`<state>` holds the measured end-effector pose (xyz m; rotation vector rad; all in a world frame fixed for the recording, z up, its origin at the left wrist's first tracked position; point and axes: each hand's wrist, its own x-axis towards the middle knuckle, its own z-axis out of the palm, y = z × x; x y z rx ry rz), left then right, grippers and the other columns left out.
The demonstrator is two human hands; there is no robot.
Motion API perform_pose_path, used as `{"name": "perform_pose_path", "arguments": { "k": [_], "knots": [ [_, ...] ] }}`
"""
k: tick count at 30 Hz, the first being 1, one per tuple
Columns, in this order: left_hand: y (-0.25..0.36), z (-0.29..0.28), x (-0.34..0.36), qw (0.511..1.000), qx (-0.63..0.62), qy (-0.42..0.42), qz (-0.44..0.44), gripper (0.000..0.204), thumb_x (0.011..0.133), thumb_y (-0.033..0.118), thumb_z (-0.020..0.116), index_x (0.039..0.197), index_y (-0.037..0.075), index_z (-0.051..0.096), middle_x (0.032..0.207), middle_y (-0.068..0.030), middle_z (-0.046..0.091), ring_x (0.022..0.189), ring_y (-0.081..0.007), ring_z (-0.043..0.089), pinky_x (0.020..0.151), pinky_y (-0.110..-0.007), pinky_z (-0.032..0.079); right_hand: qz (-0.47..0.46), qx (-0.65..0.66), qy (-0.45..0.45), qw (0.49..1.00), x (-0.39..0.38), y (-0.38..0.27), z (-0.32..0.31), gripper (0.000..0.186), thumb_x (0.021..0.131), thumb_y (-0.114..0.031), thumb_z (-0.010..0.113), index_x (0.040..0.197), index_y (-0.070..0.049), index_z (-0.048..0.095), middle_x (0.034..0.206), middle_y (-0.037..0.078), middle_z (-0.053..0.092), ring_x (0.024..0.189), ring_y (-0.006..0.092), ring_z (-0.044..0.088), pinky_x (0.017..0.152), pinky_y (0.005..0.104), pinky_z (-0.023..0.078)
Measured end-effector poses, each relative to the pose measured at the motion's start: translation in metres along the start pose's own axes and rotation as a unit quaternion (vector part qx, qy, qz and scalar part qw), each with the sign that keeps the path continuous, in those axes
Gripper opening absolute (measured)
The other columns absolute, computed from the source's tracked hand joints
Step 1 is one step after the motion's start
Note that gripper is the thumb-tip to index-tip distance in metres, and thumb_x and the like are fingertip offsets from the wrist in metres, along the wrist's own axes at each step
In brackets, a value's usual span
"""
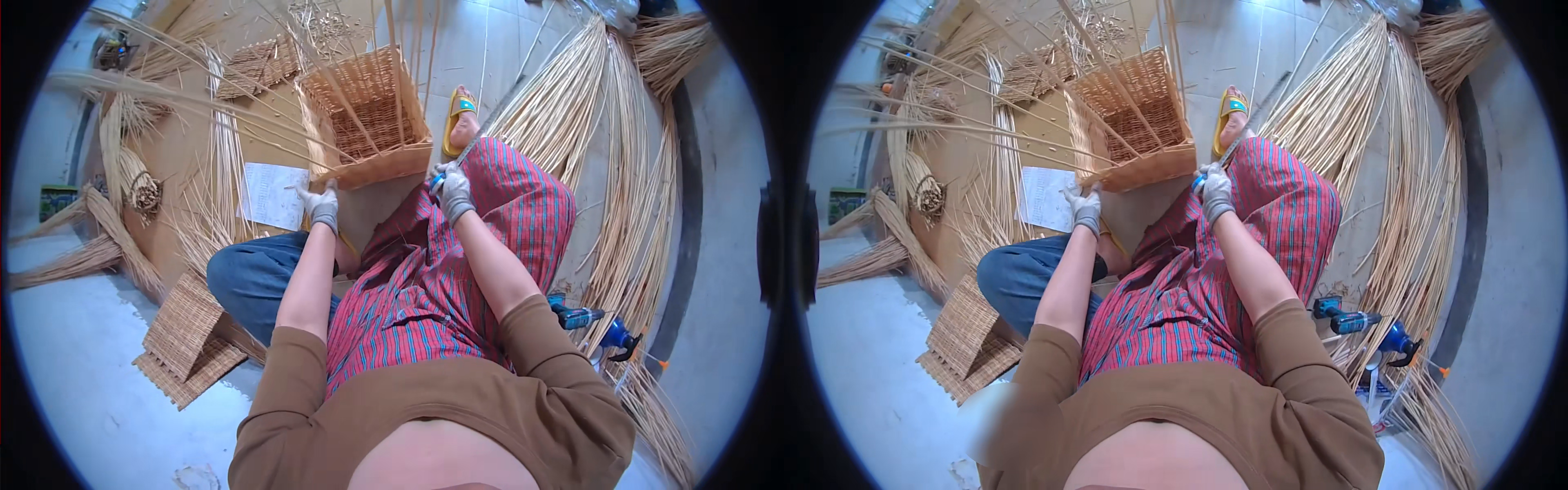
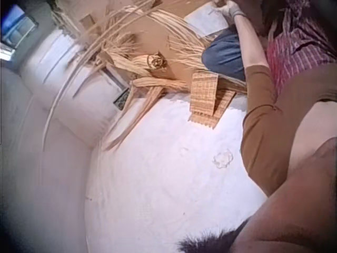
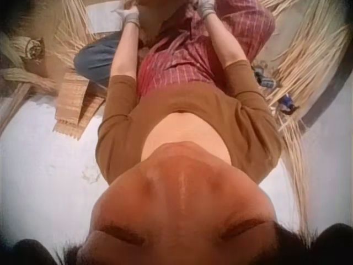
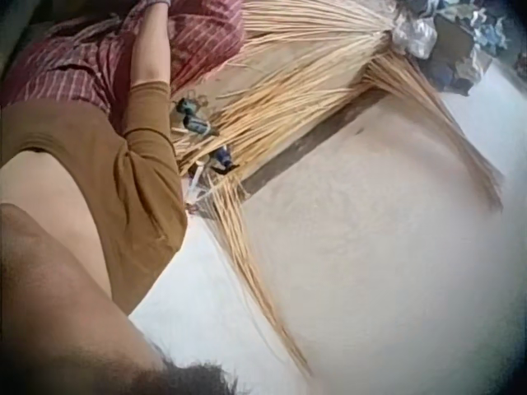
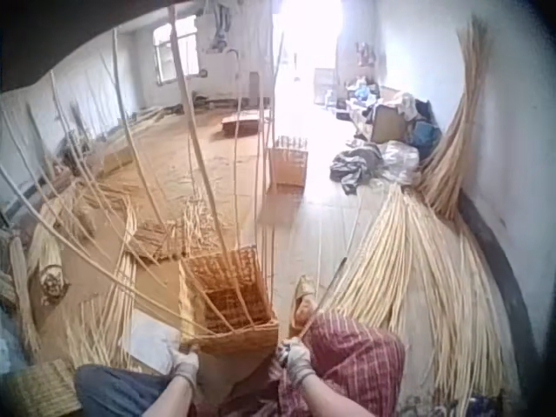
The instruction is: Weaving a wicker basket using straw strands, measuring with a tape, and trimming excess material with shears.
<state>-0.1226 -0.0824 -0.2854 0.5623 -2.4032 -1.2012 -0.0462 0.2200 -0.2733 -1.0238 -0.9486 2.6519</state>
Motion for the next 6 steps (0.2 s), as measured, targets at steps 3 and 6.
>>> {"name": "perform_pose_path", "arguments": {
  "k": [3,6],
  "knots": [
    [0.013,-0.014,-0.064,0.95,0.167,-0.244,-0.098,0.072,0.082,0.044,0.071,0.136,0.0,0.052,0.135,-0.0336,0.053,0.123,-0.0497,0.053,0.105,-0.047,0.046,0.031,-0.197,0.083,0.976,-0.025,0.004,-0.053,0.046,0.108,-0.037,0.036,0.092,-0.001,0.06,0.074,0.011,0.062,0.057,0.017,0.057,0.049,0.0301,0.048],
    [-0.011,-0.023,-0.107,0.76,0.485,-0.431,0.021,0.08,0.089,0.061,0.054,0.151,0.013,0.038,0.145,-0.0321,0.047,0.132,-0.0432,0.05,0.11,-0.051,0.043,0.023,-0.15,0.043,0.987,-0.05,-0.012,-0.023,0.046,0.107,-0.039,0.039,0.094,-0.001,0.061,0.074,0.01,0.062,0.057,0.0162,0.058,0.047,0.0279,0.048]
  ]
}}
